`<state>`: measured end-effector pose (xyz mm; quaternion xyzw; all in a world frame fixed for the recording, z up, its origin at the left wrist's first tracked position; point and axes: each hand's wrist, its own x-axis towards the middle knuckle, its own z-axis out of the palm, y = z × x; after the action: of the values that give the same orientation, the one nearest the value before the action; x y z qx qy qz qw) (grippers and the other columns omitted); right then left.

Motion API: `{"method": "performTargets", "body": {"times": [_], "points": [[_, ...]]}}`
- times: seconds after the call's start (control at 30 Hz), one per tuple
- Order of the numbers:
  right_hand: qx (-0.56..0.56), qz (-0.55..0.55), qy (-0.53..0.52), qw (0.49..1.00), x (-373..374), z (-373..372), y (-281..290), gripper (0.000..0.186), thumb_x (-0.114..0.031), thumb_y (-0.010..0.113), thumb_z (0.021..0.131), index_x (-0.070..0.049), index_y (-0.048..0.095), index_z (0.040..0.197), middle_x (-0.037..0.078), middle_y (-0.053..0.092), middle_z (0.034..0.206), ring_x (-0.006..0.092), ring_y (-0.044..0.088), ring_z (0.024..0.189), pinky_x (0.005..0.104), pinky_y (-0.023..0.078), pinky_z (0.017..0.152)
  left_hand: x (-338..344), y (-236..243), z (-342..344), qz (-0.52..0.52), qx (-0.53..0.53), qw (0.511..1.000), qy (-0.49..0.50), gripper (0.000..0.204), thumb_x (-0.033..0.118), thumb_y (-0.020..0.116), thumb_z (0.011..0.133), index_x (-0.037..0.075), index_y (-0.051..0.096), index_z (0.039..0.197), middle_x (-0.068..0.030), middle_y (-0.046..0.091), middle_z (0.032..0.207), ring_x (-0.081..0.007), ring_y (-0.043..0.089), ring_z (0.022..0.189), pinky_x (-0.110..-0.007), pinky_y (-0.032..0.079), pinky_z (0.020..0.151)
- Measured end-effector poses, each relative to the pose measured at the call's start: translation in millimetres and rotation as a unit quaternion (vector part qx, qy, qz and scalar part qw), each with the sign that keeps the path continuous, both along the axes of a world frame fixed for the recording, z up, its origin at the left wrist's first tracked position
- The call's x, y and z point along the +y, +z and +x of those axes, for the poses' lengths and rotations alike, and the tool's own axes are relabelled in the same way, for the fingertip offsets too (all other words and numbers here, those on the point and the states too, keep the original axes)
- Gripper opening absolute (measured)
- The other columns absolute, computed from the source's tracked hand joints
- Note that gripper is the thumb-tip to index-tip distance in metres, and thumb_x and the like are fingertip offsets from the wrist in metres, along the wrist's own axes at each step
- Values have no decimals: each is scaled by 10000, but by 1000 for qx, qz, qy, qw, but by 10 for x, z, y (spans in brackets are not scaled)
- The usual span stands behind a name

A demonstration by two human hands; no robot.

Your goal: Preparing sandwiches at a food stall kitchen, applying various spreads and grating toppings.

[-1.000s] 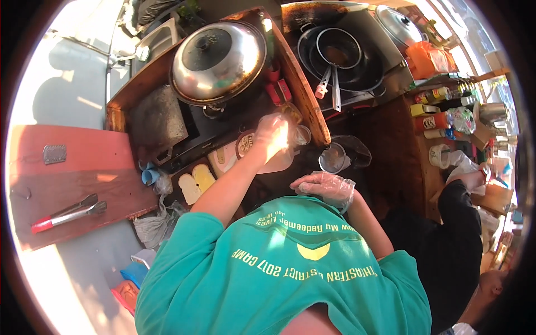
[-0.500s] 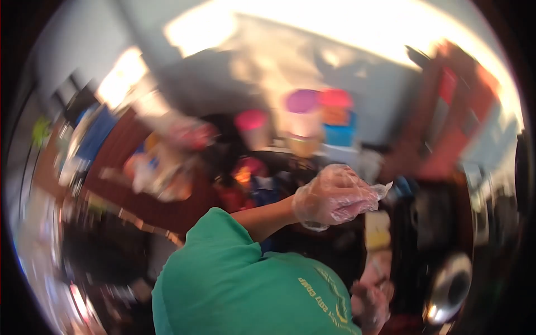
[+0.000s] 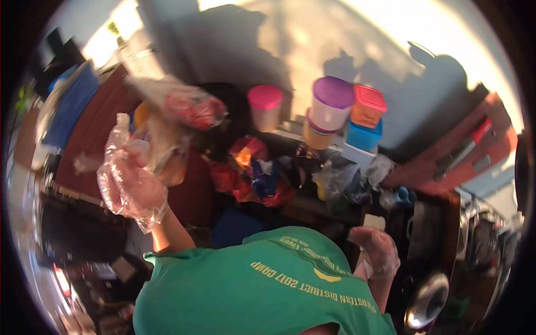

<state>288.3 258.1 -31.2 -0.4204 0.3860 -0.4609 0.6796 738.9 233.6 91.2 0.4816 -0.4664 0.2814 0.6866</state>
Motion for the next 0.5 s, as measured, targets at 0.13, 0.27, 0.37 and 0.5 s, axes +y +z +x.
{"method": "performTargets", "body": {"times": [0.13,0.27,0.37,0.5], "points": [[-83,55,-17,995,-174,76,-267,456,-305,603,944,93,603,1165,208,661,1149,313,660,1032,447,498,980,-1046,-154,-549,92,74,946,-303,105,17,682,835,-50,713,910,-128,715,954,-173,661,776,-326,537,719],[-122,92,-39,987,-522,156,-483,425,-289,615,935,48,603,1194,174,651,1181,287,643,1064,442,498,981,-2248,-160,-1713,303,-284,844,-338,509,414,742,770,56,682,1127,-169,683,1064,-320,636,1073,-412,466,992],[-133,106,-87,982,-1016,265,-683,394,-287,650,917,-14,622,1199,116,653,1182,256,617,1091,421,491,965,-2871,-319,-2413,333,-338,822,-315,551,461,725,763,69,666,1146,-157,651,1119,-315,619,1094,-406,459,1003],[-161,76,-150,972,-1728,367,-904,556,-263,660,912,-15,474,1373,95,567,1305,241,552,1164,424,446,999,-3115,-203,-3093,506,-380,745,-209,586,487,731,765,56,652,1154,-176,627,1188,-314,594,1155,-421,514,943]]}}
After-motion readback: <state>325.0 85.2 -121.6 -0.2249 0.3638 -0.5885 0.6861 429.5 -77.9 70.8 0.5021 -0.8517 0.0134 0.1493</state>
